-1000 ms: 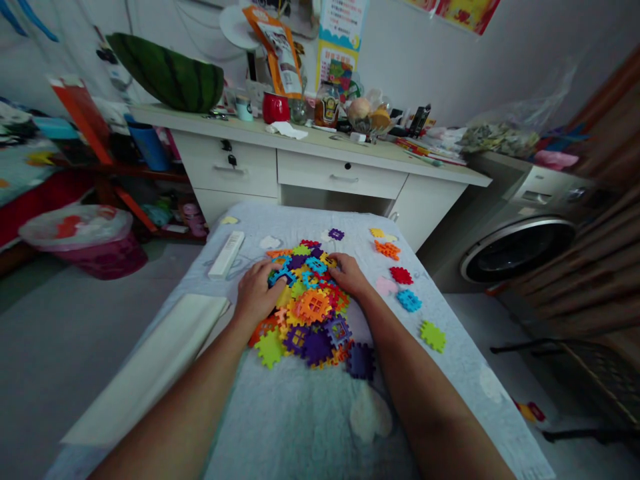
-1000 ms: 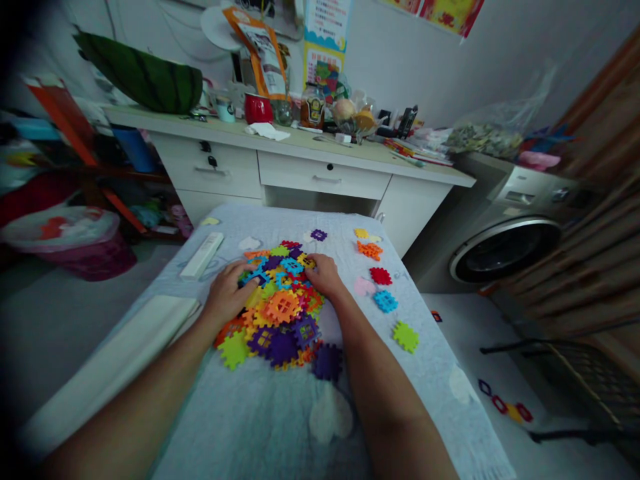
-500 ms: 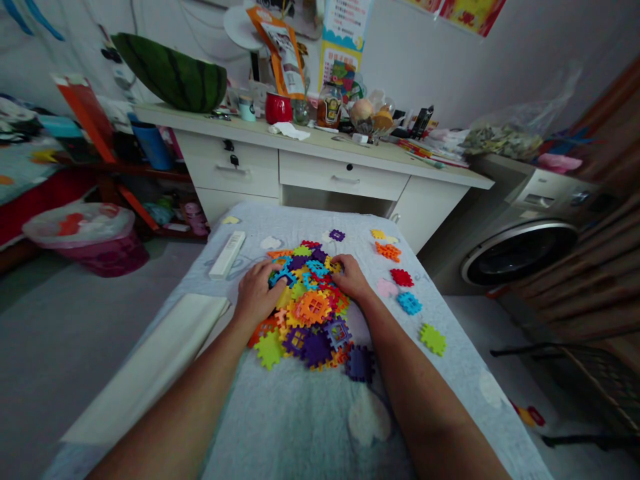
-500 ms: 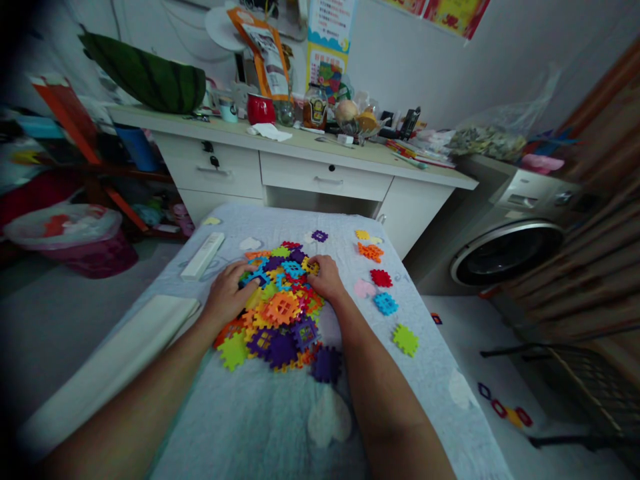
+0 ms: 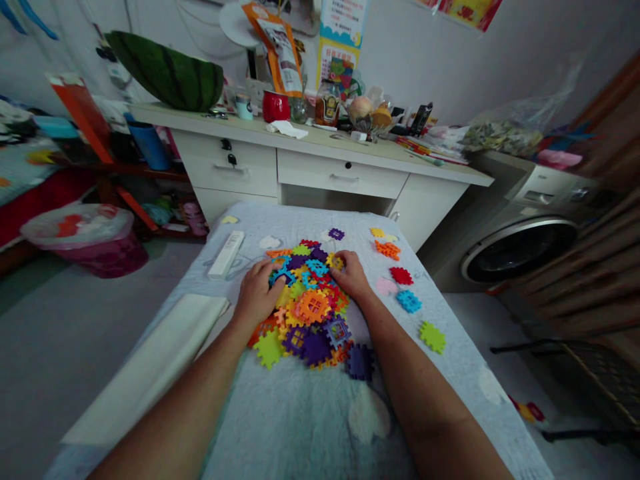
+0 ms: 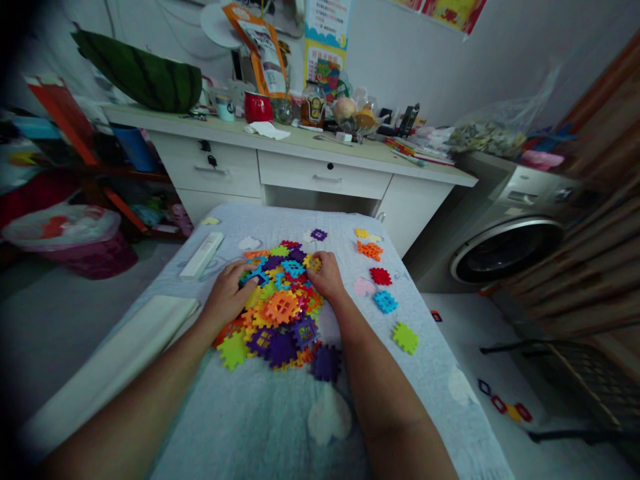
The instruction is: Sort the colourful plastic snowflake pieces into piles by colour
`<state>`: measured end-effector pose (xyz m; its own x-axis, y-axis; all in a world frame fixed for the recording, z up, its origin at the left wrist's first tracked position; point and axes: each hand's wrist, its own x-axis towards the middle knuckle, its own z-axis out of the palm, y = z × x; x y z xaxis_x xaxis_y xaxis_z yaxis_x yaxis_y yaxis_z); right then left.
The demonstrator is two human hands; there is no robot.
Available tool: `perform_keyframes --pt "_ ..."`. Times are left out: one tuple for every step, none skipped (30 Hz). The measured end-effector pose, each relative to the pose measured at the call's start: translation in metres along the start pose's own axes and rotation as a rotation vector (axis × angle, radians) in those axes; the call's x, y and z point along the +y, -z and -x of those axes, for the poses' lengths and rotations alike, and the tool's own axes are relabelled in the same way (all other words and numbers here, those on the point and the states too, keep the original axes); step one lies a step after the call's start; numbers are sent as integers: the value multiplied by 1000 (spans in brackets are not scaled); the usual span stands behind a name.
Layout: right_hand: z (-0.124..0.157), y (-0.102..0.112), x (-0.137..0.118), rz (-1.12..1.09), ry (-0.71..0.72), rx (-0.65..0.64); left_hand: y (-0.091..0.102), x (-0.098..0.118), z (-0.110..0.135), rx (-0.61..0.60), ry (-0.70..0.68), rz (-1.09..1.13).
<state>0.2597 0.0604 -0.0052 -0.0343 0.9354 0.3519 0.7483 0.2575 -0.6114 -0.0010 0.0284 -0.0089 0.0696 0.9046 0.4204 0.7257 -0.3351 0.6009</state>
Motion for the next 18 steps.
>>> perform_keyframes --pt "0 0 1 -7 -9 23 0 -1 0 2 1 5" --pt "0 1 2 -9 -19 42 -1 -1 0 6 2 11" --pt "0 1 4 -6 -27 57 -1 -2 0 11 6 15" --pt "0 2 5 1 -32 70 -2 -2 0 16 9 18" --pt "-1 2 7 12 -33 81 -2 -3 0 20 12 19" --pt "-1 3 8 28 -33 91 -2 -3 0 21 14 20" --pt "-2 3 10 49 -32 101 -3 -3 0 20 17 21" --pt "-2 4 11 75 -33 108 -3 -3 0 19 19 22" --pt "-3 4 11 104 -38 110 -3 -3 0 17 20 22" --pt "-3 4 12 135 -48 108 -3 -3 0 15 22 22" --pt "-3 4 12 165 -61 100 -3 -3 0 14 25 21" --pt "-4 4 12 192 -74 87 -3 -3 0 12 25 20" --pt "-4 4 12 216 -85 72 -3 -4 0 13 24 19" --pt "-4 4 12 237 -93 57 -3 -4 0 15 21 18" --pt "-4 4 11 256 -100 43 -3 -4 0 16 18 16" --pt "-4 4 11 274 -106 31 -3 -4 0 19 15 13" --pt "-4 4 11 292 -113 20 -3 -4 0 22 11 10" --pt "-5 5 11 310 -120 11 -3 -4 0 22 8 9"
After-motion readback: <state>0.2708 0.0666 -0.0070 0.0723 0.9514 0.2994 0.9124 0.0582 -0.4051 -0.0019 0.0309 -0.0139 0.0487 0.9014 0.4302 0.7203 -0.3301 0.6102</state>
